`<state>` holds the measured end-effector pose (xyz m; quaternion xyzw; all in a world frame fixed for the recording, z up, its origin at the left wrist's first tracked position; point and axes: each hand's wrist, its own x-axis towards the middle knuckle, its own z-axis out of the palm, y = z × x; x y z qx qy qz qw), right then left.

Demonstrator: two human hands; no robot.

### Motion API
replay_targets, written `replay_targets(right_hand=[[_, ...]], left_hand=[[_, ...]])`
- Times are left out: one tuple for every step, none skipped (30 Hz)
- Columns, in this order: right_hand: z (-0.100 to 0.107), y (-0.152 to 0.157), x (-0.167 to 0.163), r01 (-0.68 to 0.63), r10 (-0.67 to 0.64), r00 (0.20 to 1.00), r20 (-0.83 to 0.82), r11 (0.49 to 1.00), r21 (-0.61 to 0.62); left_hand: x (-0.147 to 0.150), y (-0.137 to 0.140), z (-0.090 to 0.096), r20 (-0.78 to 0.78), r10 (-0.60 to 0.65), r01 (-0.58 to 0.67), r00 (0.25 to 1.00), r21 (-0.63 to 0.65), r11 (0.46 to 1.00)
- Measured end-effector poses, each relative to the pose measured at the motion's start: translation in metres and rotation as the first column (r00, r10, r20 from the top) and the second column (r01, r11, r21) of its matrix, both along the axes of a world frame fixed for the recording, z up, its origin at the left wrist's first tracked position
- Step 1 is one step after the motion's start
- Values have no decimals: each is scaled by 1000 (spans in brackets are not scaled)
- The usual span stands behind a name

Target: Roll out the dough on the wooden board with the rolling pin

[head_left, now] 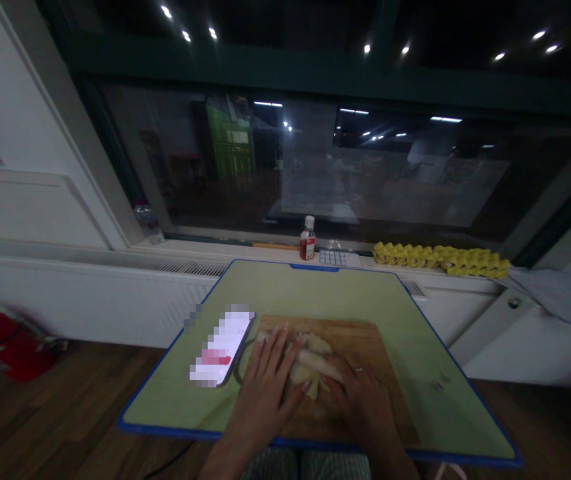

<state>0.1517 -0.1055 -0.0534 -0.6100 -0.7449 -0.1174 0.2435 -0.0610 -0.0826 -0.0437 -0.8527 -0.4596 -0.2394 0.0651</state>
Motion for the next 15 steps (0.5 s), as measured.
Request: replay_targets(right_hand=[[0, 0, 1, 11, -11, 1000, -10, 1000, -4], [1, -1, 2, 24, -24, 999, -36, 1000, -15], [1, -1, 3, 45, -47, 996, -81, 999, -30], [2, -2, 5, 71, -76, 987, -144, 997, -39], [3, -3, 7, 94, -101, 969, -224, 995, -42], [5, -5, 9, 113, -119, 940, -319, 993, -34], [8, -6, 10, 127, -124, 898, -422, 992, -20], [11, -7, 12, 133, -116, 844, -524, 991, -5], [14, -8, 12, 132, -100, 781, -617, 991, 7], [18, -9, 12, 124, -83, 714, -695, 992, 8], [22, -9, 11, 114, -75, 647, -759, 994, -1], [26, -10, 9, 102, -75, 586, -807, 995, -18], [30, -10, 6, 86, -80, 530, -844, 995, -40], [32, -10, 3, 72, -87, 480, -873, 996, -59], [35, -9, 0, 60, -93, 431, -897, 995, -74]], left_hand=[[0, -1, -1, 19, 15, -15, 1000, 9, 1000], [1, -1, -2, 39, 31, -31, 999, 10, 999], [1, -2, -2, 58, 46, -47, 997, 6, 999], [0, -3, -3, 73, 58, -58, 996, 0, 998], [0, -4, -2, 79, 60, -60, 995, -11, 998], [0, -4, -1, 73, 48, -46, 996, -29, 999], [0, -5, 0, 53, 21, -18, 998, -54, 998], [-1, -5, 2, 26, -20, 22, 999, -85, 996], [-1, -6, 4, -2, -66, 66, 998, -119, 991], [-1, -6, 6, -26, -108, 103, 994, -153, 983], [-1, -6, 8, -41, -140, 131, 989, -179, 975], [-1, -6, 10, -44, -160, 149, 986, -193, 970], [-1, -6, 11, -40, -172, 161, 984, -196, 967], [-1, -6, 13, -33, -178, 168, 983, -192, 967], [0, -6, 14, -26, -184, 176, 983, -185, 967]])
